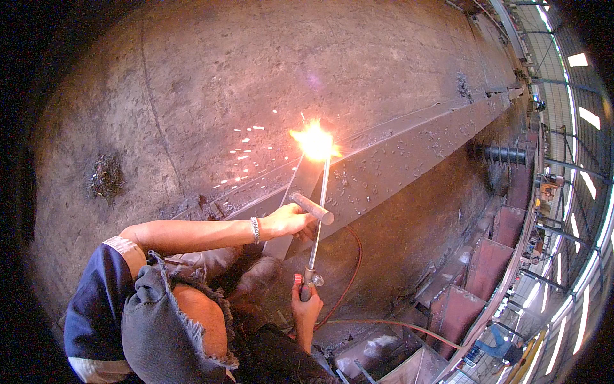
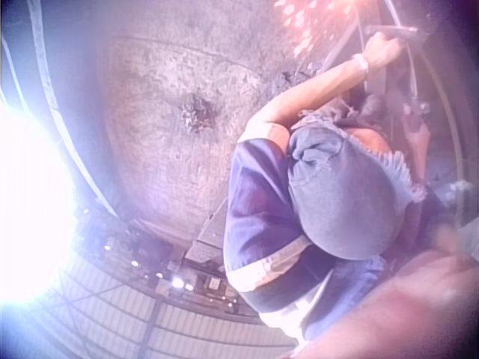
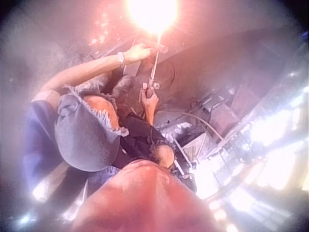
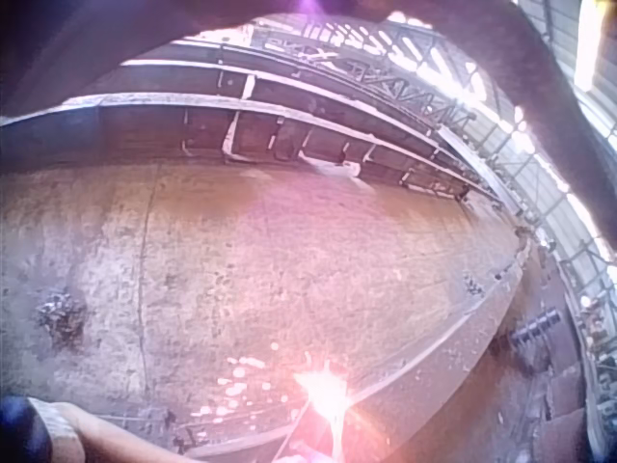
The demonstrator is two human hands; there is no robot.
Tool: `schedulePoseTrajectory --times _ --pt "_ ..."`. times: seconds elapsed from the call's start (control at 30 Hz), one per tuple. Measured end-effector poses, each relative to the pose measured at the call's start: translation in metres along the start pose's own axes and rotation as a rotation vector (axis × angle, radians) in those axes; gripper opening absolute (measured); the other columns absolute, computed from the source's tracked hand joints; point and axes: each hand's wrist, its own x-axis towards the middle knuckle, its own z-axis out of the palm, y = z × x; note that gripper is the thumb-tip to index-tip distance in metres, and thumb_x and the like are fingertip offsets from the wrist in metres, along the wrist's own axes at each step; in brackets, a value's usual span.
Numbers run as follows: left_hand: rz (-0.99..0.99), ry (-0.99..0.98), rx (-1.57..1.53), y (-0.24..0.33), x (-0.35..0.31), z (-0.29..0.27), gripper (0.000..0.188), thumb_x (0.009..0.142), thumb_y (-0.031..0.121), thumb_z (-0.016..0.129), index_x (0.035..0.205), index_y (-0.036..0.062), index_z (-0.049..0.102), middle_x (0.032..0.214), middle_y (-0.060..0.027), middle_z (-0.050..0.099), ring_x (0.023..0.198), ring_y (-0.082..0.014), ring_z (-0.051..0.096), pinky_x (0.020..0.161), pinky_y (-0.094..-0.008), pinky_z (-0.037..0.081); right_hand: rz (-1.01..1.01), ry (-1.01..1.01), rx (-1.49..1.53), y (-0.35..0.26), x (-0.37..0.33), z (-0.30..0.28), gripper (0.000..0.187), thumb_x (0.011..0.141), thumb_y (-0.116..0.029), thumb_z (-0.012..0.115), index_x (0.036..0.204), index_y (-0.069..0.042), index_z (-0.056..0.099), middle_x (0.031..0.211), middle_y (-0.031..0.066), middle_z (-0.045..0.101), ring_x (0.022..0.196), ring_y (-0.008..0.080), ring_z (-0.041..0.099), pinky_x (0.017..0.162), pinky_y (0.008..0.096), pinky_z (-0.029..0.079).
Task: The person uses a handheld cutting torch to cut a long metal plate on the floor. They move the torch along the plate, creating sparks and cutting through the metal. The person adjusts their position and the torch angle as they progress along the cut.
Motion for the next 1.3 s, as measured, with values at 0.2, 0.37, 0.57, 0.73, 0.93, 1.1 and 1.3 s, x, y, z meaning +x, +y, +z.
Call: schedulePoseTrajectory --times 0.2,0.37,0.57,0.73,0.93,1.1,1.3 --pt "-0.009 0.005 -0.022 -0.001 0.001 0.0 0.044 0.1 0.038 0.046 0.117 -0.0001 0.059 0.097 -0.014 0.071 0.082 -0.0214 0.07 0.068 -0.0318 0.056 -0.013 -0.01 -0.005 -0.005 -0.001 -0.004 0.035 0.076 -0.029 0.077 0.095 0.0 0.068 0.08 0.0199 0.069 0.078 0.0365 0.068 0.073 0.0424 0.05" --pt "0.0 0.027 -0.02 0.002 -0.003 0.001 0.04 0.098 0.033 0.047 0.122 0.0041 0.06 0.09 -0.0125 0.07 0.077 -0.0206 0.071 0.069 -0.0316 0.059 -0.031 -0.005 0.019 0.0 -0.001 -0.002 0.037 0.076 -0.03 0.077 0.094 0.002 0.067 0.08 0.0212 0.069 0.079 0.0377 0.068 0.073 0.0426 0.05" --pt "-0.031 0.021 -0.002 0.01 -0.008 0.001 0.042 0.099 0.036 0.047 0.124 0.0054 0.059 0.089 -0.0124 0.07 0.077 -0.0204 0.071 0.069 -0.0314 0.059 -0.023 0.002 0.008 -0.003 -0.003 -0.003 0.037 0.076 -0.03 0.077 0.094 0.002 0.067 0.08 0.0209 0.069 0.078 0.0368 0.068 0.072 0.0423 0.05" --pt "-0.031 0.02 -0.011 0.004 -0.003 0.001 0.044 0.099 0.04 0.046 0.12 0.0043 0.06 0.088 -0.0125 0.07 0.077 -0.0201 0.071 0.07 -0.0318 0.058 -0.056 0.009 0.001 0.009 0.0 0.001 0.038 0.076 -0.03 0.076 0.094 0.001 0.067 0.079 0.0206 0.069 0.077 0.0366 0.068 0.072 0.0423 0.05" --pt "-0.025 0.021 -0.031 0.004 -0.003 0.002 0.045 0.098 0.04 0.047 0.114 0.0011 0.062 0.088 -0.0131 0.07 0.076 -0.0205 0.071 0.07 -0.0318 0.058 -0.048 0.016 -0.007 0.008 0.0 0.001 0.036 0.076 -0.03 0.076 0.093 0.001 0.067 0.078 0.0204 0.068 0.076 0.0367 0.068 0.071 0.042 0.05" --pt "-0.016 0.023 -0.035 0.004 -0.002 0.002 0.044 0.098 0.039 0.047 0.115 0.001 0.061 0.089 -0.0137 0.07 0.076 -0.0217 0.071 0.069 -0.0319 0.058 -0.051 0.016 0.011 0.007 -0.001 0.0 0.034 0.077 -0.029 0.076 0.092 0.001 0.067 0.077 0.02 0.068 0.075 0.037 0.067 0.071 0.0426 0.05" --pt "-0.032 0.029 -0.051 0.007 -0.004 0.003 0.047 0.098 0.039 0.048 0.113 -0.0026 0.061 0.092 -0.0163 0.07 0.078 -0.0225 0.071 0.07 -0.0325 0.059 -0.058 0.022 -0.005 0.003 -0.001 -0.001 0.03 0.077 -0.026 0.075 0.092 -0.001 0.067 0.077 0.0188 0.068 0.074 0.0357 0.067 0.071 0.0418 0.05"
